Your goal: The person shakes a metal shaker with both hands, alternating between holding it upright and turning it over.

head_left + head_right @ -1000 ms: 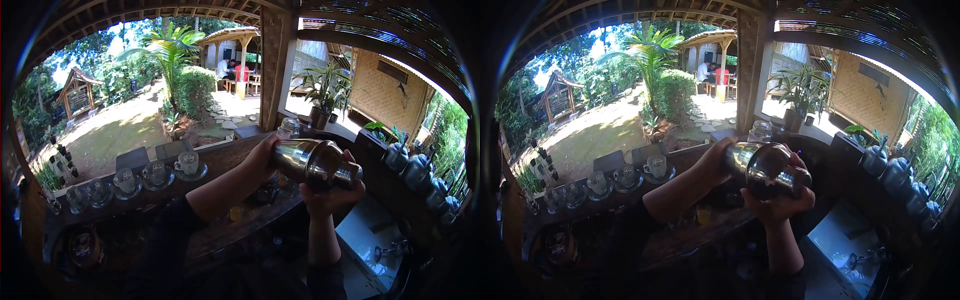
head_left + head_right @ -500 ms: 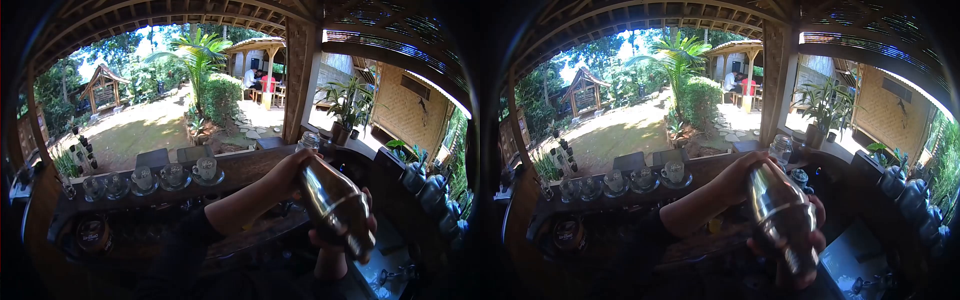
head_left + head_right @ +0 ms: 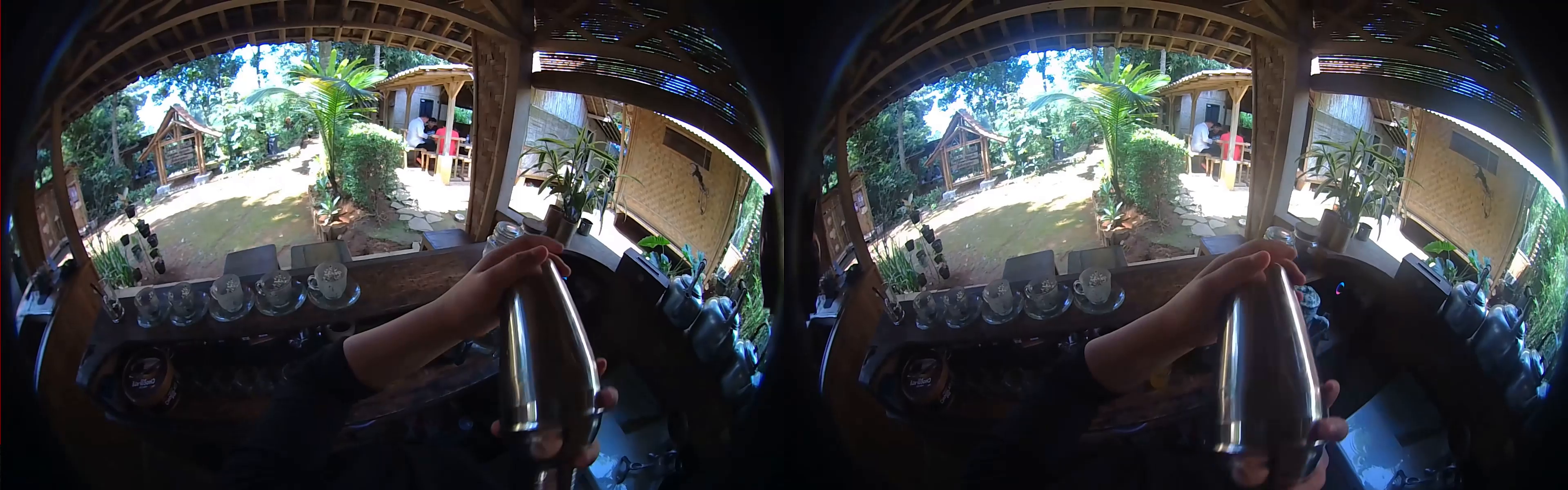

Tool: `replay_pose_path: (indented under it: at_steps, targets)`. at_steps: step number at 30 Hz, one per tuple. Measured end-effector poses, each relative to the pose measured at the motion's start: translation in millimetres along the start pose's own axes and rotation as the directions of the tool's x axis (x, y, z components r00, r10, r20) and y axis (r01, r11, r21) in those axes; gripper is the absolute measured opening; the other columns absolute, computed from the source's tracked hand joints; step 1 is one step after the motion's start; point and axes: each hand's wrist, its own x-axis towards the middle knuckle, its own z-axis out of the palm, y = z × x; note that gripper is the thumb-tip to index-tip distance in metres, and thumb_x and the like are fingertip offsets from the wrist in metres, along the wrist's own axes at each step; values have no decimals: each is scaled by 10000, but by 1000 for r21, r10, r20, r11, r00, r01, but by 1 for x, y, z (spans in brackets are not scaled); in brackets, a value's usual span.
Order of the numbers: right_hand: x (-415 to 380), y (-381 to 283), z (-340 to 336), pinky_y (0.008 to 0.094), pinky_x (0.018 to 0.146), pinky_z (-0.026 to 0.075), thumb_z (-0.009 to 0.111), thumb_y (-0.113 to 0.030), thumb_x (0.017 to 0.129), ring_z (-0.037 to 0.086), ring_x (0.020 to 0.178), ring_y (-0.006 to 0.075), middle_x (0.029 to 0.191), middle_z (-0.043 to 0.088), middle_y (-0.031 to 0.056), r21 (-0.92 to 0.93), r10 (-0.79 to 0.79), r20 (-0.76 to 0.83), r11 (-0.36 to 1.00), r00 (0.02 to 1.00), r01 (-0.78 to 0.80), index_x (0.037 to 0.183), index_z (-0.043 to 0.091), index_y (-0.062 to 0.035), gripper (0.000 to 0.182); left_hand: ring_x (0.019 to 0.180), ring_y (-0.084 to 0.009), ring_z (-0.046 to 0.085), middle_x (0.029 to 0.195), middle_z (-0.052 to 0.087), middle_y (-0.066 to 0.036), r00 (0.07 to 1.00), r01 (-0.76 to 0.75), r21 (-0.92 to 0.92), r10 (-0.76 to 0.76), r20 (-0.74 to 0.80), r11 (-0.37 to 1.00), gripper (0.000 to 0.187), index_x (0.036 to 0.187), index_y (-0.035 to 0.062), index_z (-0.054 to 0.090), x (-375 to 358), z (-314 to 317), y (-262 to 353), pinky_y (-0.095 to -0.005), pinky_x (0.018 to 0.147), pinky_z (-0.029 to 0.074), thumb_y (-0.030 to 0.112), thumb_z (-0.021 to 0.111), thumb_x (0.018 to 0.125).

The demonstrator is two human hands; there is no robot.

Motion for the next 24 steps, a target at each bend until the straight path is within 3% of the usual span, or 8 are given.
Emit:
replay_pose_path:
  at_steps: [2, 4, 7, 8, 9, 14, 19, 24]
  targets:
    - [33, 13, -17, 489, 970, 406, 776, -154, 640, 373, 1196, 386, 1345, 306, 127, -528, -466, 280, 656, 840, 539, 1332, 253, -245, 873, 958, -235, 577, 1017, 572, -157, 999, -43, -48, 44, 31, 998, 355, 1094, 9, 475, 11, -8, -9, -368, 825, 470, 306, 479, 900]
    - [59, 28, -39, 472, 973, 390, 793, -185, 651, 383, 1184, 378, 1314, 343, 131, -624, -529, 704, -142, 474, 769, 1345, 201, -192, 911, 901, -221, 601, 975, 592, -141, 976, 65, -209, -105, -189, 976, 339, 1063, -1, 498, 39, -59, -49, -352, 806, 484, 294, 492, 894]
    - [66, 39, -69, 516, 917, 409, 807, -252, 647, 410, 1140, 416, 1258, 346, 209, -873, -602, 402, -26, 690, 486, 1211, 190, -228, 836, 932, -190, 596, 956, 602, -160, 948, 196, -281, -254, -189, 940, 228, 1030, -16, 522, 36, -81, -71, -367, 852, 471, 149, 534, 872]
    - [62, 35, -69, 494, 934, 399, 813, -246, 632, 409, 1143, 418, 1269, 348, 190, -802, -581, 542, -140, 608, 581, 1270, 187, -235, 894, 966, -194, 584, 996, 593, -170, 950, 214, -480, -296, -102, 851, 230, 1048, -15, 512, 38, -85, -75, -368, 865, 463, 129, 533, 870]
    - [61, 35, -69, 494, 934, 399, 813, -246, 632, 409, 1143, 418, 1269, 348, 190, -798, -588, 544, -142, 599, 586, 1270, 187, -235, 894, 1014, -231, 561, 1099, 551, -178, 912, 129, -56, -141, -386, 990, 295, 1084, 9, 487, 26, -41, -50, -383, 878, 451, 225, 507, 883]
    - [44, 47, -68, 486, 981, 367, 743, -325, 698, 376, 1196, 385, 1343, 300, 123, -332, -670, 608, 273, 426, 903, 1280, 371, -288, 691, 982, -234, 570, 1025, 549, -141, 997, -11, -81, 18, 82, 997, 363, 1102, 25, 470, 30, -34, -34, -383, 846, 464, 297, 517, 866]
    - [79, 45, -110, 512, 892, 424, 830, -281, 596, 400, 1171, 380, 1303, 296, 234, -842, -639, 300, 172, 708, 512, 1292, 146, -230, 977, 915, -224, 593, 965, 596, -134, 924, 204, -298, -284, -256, 932, 376, 1077, -14, 480, 42, -100, -102, -368, 872, 450, 310, 432, 893]
    - [47, 39, -95, 559, 967, 389, 700, -140, 734, 292, 1239, 384, 1313, 243, 111, -390, -539, 658, 352, 525, 851, 1153, 438, -409, 563, 1001, -276, 554, 1022, 549, -149, 999, -39, -224, 37, -16, 974, 300, 1042, 86, 495, 34, -54, -57, -428, 847, 481, 323, 536, 864]
